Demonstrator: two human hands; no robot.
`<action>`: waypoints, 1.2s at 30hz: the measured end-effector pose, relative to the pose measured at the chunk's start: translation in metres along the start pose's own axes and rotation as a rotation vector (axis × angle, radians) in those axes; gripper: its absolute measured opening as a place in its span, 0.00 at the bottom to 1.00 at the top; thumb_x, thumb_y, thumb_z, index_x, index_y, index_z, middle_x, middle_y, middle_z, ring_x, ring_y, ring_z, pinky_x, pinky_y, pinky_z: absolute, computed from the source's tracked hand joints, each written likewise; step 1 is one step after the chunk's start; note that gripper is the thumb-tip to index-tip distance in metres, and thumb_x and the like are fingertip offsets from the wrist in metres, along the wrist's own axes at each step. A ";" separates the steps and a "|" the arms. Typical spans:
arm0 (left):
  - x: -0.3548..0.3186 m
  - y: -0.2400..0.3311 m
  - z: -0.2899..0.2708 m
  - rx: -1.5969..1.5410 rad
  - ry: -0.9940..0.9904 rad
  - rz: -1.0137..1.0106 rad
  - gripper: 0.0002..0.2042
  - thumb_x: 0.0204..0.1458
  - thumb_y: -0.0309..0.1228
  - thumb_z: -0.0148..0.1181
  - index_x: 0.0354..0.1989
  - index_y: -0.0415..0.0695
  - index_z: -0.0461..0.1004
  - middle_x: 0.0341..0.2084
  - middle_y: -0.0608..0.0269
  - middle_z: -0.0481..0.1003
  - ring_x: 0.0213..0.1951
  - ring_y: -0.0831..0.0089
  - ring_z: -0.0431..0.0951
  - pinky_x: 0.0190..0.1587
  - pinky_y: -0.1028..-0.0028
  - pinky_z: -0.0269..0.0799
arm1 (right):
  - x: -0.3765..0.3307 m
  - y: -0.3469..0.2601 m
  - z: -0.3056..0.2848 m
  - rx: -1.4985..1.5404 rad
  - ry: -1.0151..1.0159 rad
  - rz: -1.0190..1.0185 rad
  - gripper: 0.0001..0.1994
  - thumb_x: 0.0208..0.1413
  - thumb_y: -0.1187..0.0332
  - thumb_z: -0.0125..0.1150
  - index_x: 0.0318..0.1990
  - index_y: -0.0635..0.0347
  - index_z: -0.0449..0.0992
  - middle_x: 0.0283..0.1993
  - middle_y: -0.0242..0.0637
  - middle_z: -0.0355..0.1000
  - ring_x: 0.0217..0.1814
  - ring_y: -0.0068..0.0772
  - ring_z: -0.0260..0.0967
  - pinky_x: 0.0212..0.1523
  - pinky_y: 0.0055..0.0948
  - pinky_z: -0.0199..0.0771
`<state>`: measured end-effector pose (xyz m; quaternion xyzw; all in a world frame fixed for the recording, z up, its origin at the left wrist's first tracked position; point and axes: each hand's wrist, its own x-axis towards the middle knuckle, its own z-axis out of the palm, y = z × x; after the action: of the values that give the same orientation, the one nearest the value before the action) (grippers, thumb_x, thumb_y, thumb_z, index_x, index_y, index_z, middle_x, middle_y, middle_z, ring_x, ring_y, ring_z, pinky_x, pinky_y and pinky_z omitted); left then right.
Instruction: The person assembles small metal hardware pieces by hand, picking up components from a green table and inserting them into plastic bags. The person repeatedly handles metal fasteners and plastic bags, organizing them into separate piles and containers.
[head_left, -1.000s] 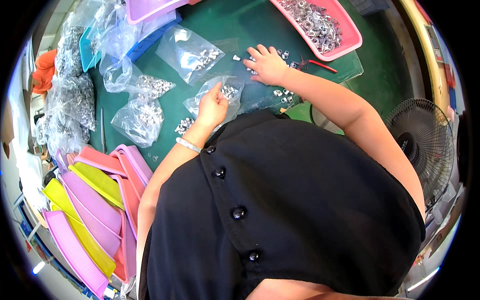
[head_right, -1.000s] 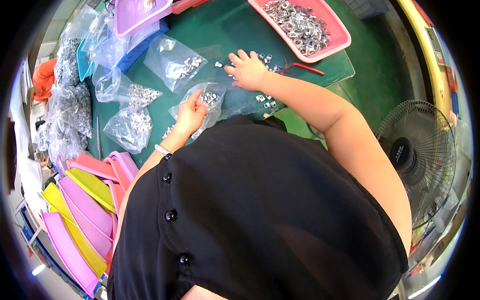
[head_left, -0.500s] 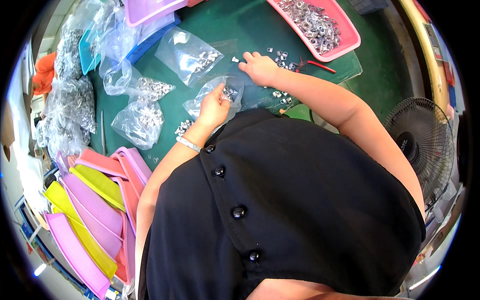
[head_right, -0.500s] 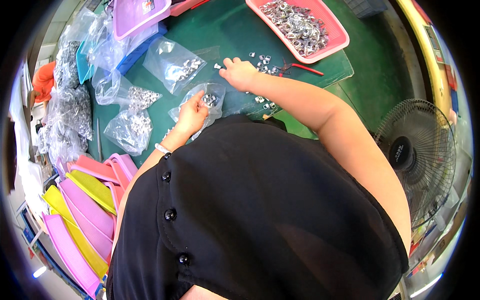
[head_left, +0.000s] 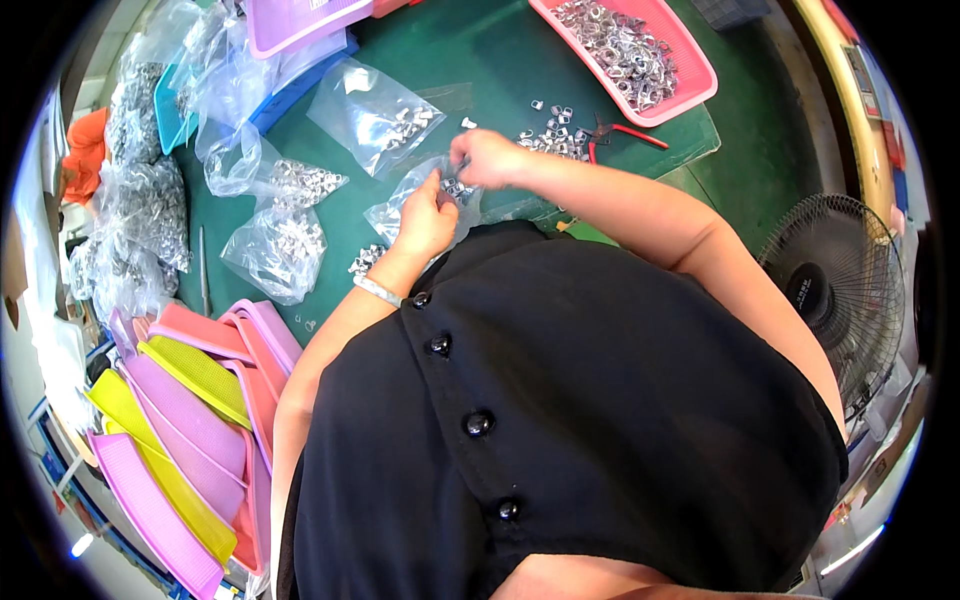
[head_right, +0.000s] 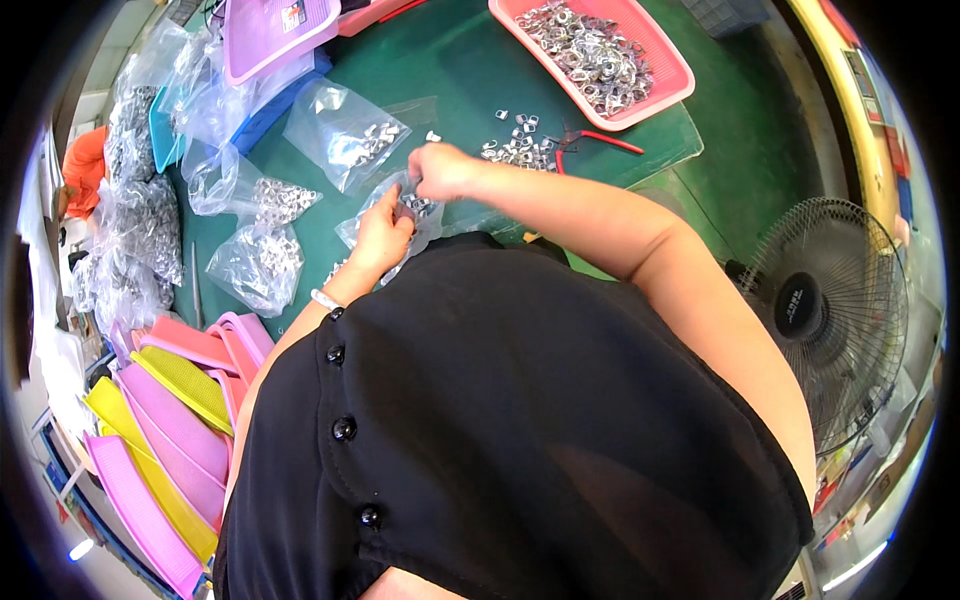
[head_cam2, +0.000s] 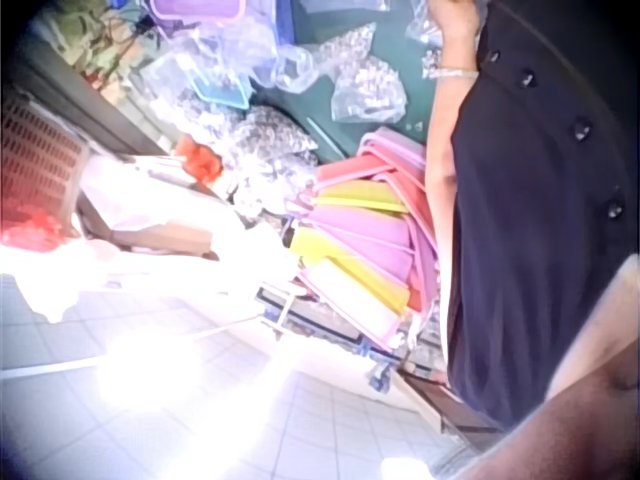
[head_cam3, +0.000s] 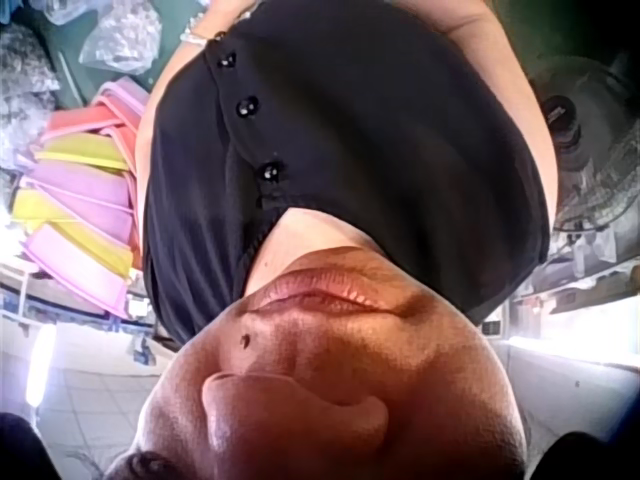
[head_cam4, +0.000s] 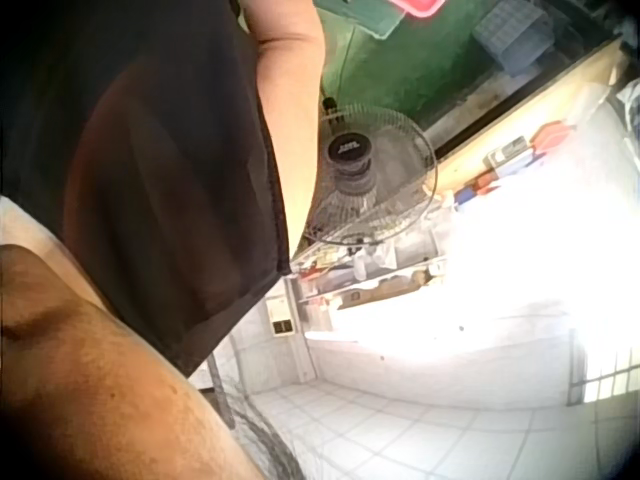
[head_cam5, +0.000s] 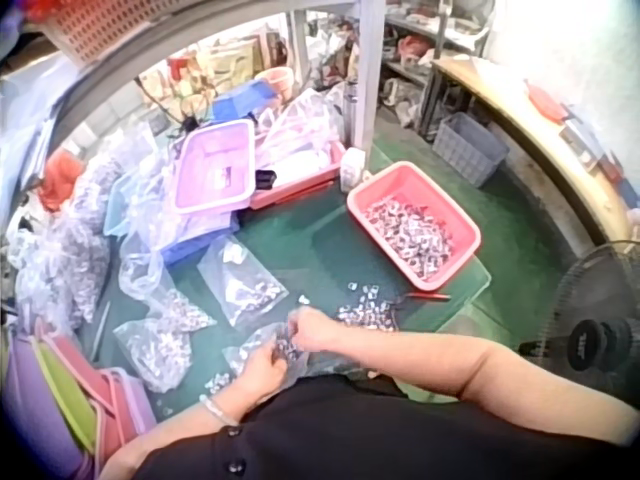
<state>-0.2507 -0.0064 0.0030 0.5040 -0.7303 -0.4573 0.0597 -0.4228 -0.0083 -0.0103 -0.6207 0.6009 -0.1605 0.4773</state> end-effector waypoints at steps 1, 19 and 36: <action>0.001 -0.005 0.001 -0.005 0.013 0.016 0.24 0.45 0.24 0.49 0.53 0.30 0.61 0.25 0.47 0.74 0.28 0.60 0.75 0.33 0.69 0.69 | -0.004 -0.009 0.006 -0.002 -0.021 0.000 0.15 0.39 0.70 0.58 0.38 0.61 0.73 0.40 0.47 0.70 0.43 0.45 0.68 0.44 0.34 0.68; 0.002 -0.008 -0.001 0.009 0.010 0.004 0.25 0.44 0.25 0.49 0.54 0.31 0.61 0.25 0.48 0.73 0.27 0.60 0.75 0.34 0.68 0.69 | 0.021 0.037 -0.016 -0.266 0.139 -0.138 0.11 0.39 0.77 0.52 0.34 0.57 0.74 0.36 0.42 0.68 0.39 0.43 0.68 0.40 0.36 0.69; -0.004 0.004 -0.002 -0.047 -0.146 0.038 0.24 0.47 0.24 0.52 0.56 0.39 0.62 0.35 0.49 0.72 0.34 0.63 0.75 0.39 0.71 0.69 | -0.069 0.080 -0.028 -0.700 0.234 -0.163 0.43 0.33 0.45 0.66 0.60 0.47 0.57 0.64 0.48 0.48 0.67 0.53 0.41 0.59 0.60 0.45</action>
<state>-0.2501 -0.0044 0.0085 0.4538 -0.7312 -0.5086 0.0268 -0.5073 0.0573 -0.0338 -0.7697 0.6183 -0.0528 0.1501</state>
